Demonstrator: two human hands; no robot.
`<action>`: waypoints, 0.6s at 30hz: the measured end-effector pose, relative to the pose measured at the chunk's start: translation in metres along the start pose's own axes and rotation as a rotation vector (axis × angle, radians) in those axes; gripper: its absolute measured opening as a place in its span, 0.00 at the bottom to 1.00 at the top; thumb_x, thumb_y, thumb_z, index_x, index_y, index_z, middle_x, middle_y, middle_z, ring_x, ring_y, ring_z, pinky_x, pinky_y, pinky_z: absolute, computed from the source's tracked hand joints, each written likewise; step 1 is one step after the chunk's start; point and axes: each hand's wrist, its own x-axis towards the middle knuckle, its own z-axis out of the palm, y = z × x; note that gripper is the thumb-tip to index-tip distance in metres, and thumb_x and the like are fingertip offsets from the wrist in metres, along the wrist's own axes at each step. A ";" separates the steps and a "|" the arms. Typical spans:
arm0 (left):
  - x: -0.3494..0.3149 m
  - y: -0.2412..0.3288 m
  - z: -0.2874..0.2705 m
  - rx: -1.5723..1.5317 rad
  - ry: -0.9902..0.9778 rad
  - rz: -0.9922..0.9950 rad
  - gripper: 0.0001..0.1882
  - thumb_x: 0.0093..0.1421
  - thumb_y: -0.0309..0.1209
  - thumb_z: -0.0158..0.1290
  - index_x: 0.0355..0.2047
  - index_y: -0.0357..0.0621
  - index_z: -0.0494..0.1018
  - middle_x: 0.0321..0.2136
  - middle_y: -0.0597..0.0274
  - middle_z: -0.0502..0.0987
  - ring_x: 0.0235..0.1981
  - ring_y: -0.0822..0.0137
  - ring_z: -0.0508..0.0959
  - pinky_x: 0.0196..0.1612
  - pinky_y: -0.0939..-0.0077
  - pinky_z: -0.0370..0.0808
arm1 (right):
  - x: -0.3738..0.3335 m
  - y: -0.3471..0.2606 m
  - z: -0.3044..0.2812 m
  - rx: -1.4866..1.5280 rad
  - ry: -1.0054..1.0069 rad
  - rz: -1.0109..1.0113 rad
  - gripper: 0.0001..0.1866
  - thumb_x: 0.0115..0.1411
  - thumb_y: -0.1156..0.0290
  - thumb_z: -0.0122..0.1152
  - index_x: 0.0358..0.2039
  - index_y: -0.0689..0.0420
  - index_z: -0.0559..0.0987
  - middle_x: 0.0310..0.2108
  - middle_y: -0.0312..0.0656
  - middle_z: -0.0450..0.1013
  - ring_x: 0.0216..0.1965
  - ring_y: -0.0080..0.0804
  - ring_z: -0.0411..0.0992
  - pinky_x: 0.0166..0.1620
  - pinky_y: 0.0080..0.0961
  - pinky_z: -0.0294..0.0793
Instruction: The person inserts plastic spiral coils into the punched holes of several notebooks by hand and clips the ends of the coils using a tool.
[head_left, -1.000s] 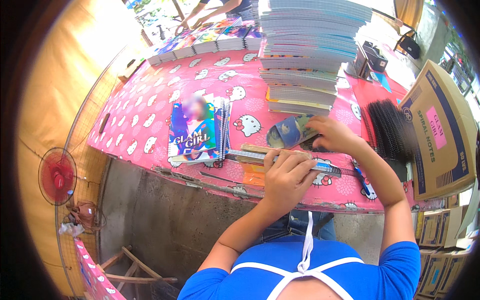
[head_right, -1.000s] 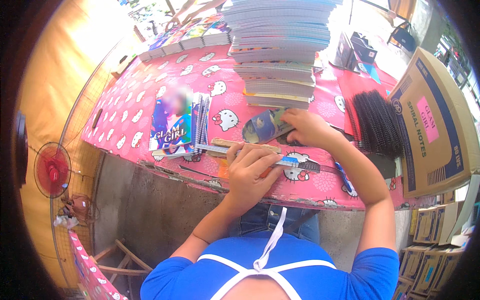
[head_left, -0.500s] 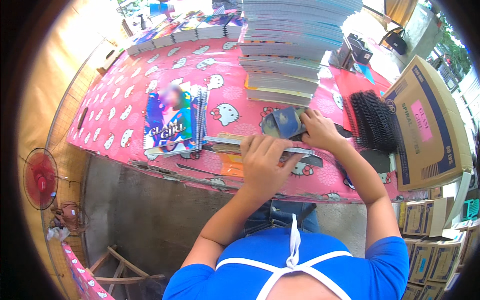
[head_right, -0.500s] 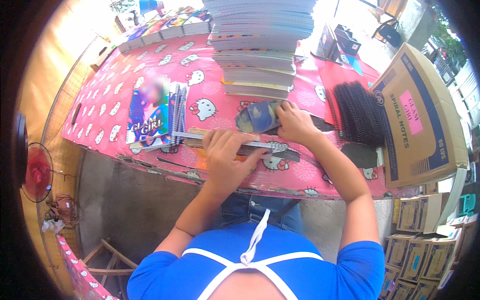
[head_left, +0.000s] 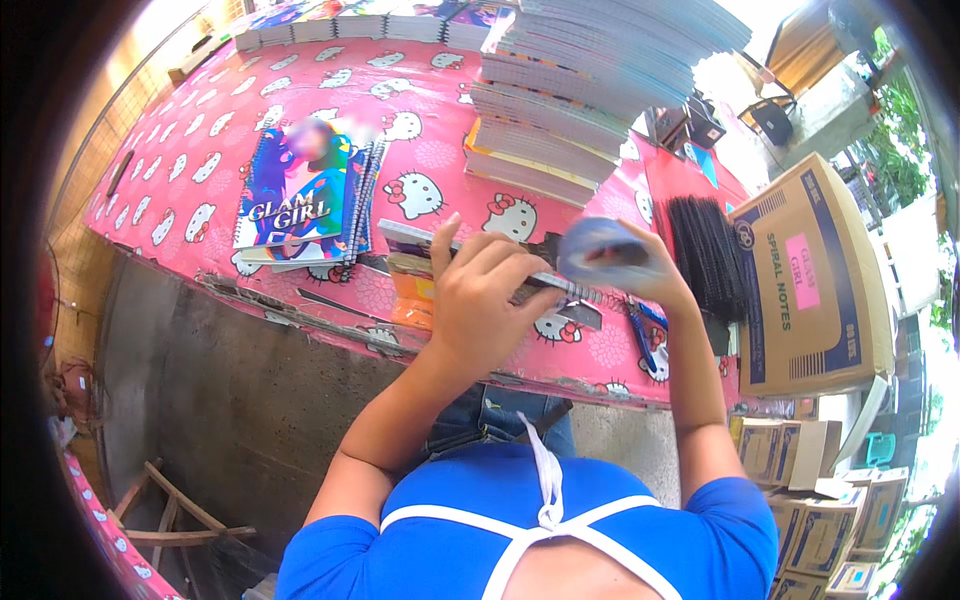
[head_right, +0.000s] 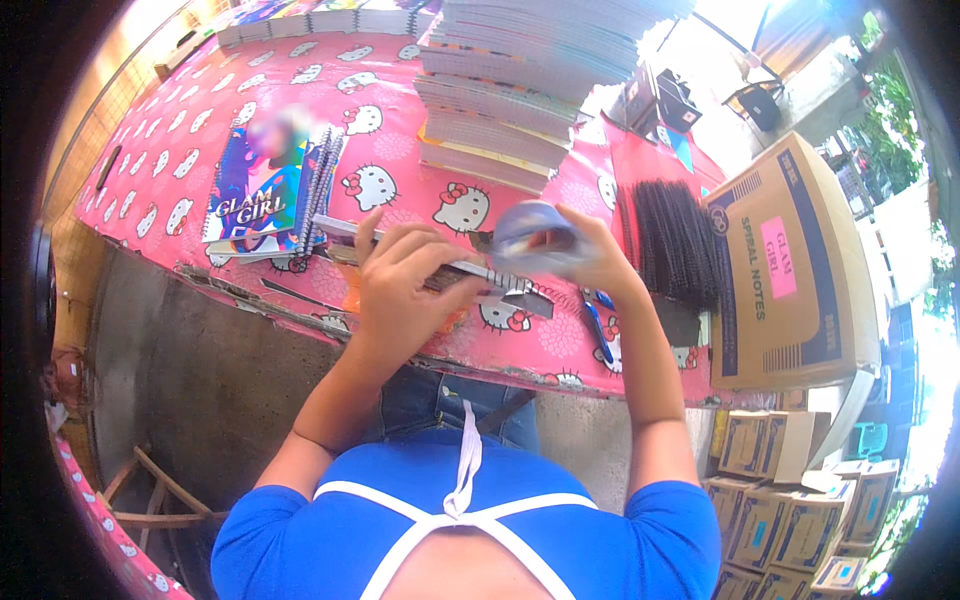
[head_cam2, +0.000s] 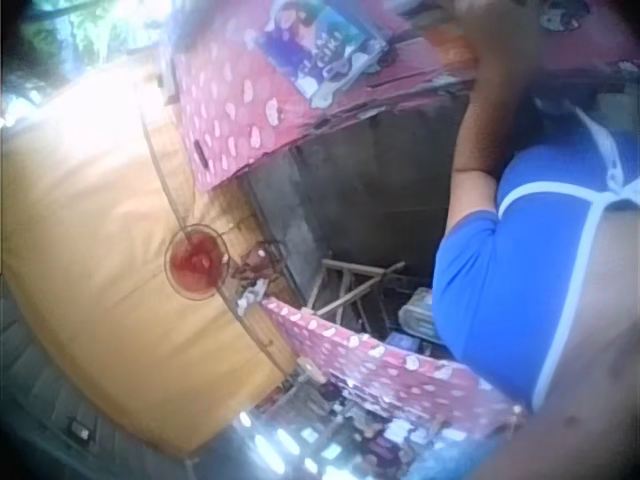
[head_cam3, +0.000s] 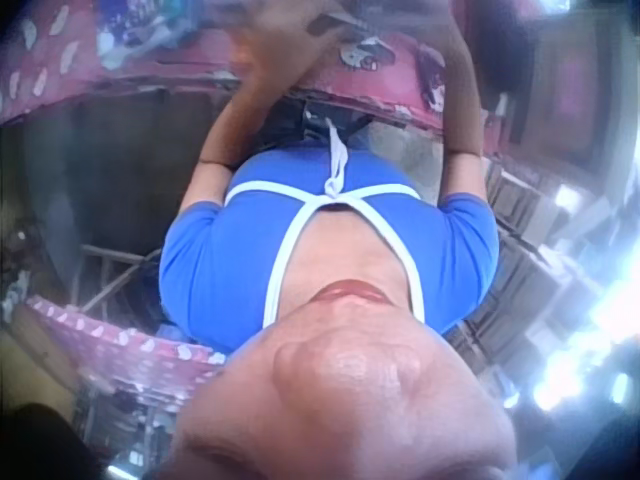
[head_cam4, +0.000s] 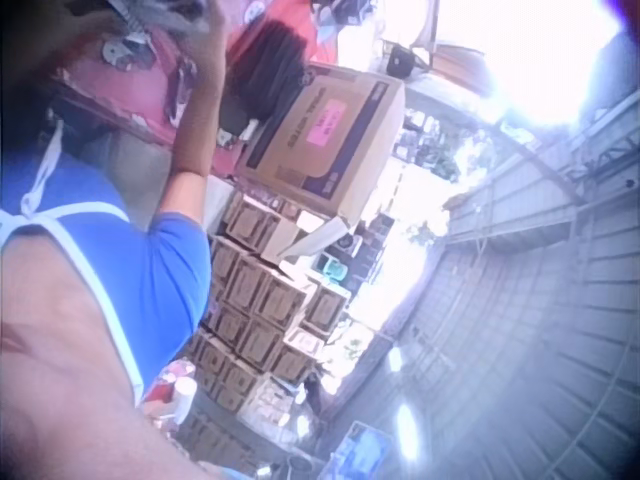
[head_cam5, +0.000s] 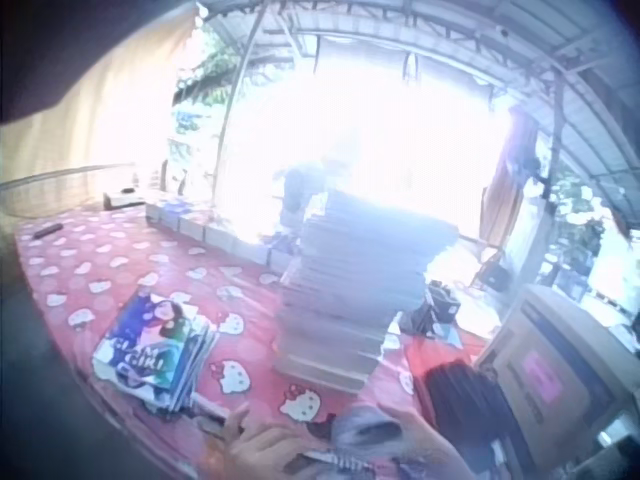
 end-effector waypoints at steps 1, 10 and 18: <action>0.001 0.000 -0.001 0.010 0.016 -0.003 0.13 0.40 0.35 0.66 0.27 0.48 0.77 0.27 0.68 0.77 0.36 0.66 0.75 0.57 0.59 0.54 | 0.006 0.001 -0.004 -0.237 -0.007 0.014 0.12 0.48 0.83 0.63 0.35 0.63 0.74 0.30 0.37 0.75 0.35 0.22 0.72 0.39 0.23 0.73; 0.007 -0.004 -0.023 0.278 0.015 -0.064 0.17 0.42 0.42 0.65 0.32 0.50 0.78 0.32 0.69 0.78 0.50 0.61 0.70 0.60 0.42 0.44 | 0.027 -0.006 0.009 -0.093 0.145 0.010 0.17 0.43 0.77 0.69 0.35 0.60 0.76 0.32 0.39 0.75 0.35 0.23 0.72 0.38 0.24 0.74; -0.003 -0.029 -0.034 0.128 -0.061 -0.143 0.17 0.41 0.44 0.66 0.27 0.49 0.78 0.31 0.67 0.77 0.46 0.60 0.70 0.52 0.45 0.53 | 0.043 0.000 0.025 0.073 0.033 -0.229 0.18 0.42 0.78 0.69 0.36 0.60 0.76 0.32 0.37 0.75 0.35 0.26 0.73 0.40 0.26 0.73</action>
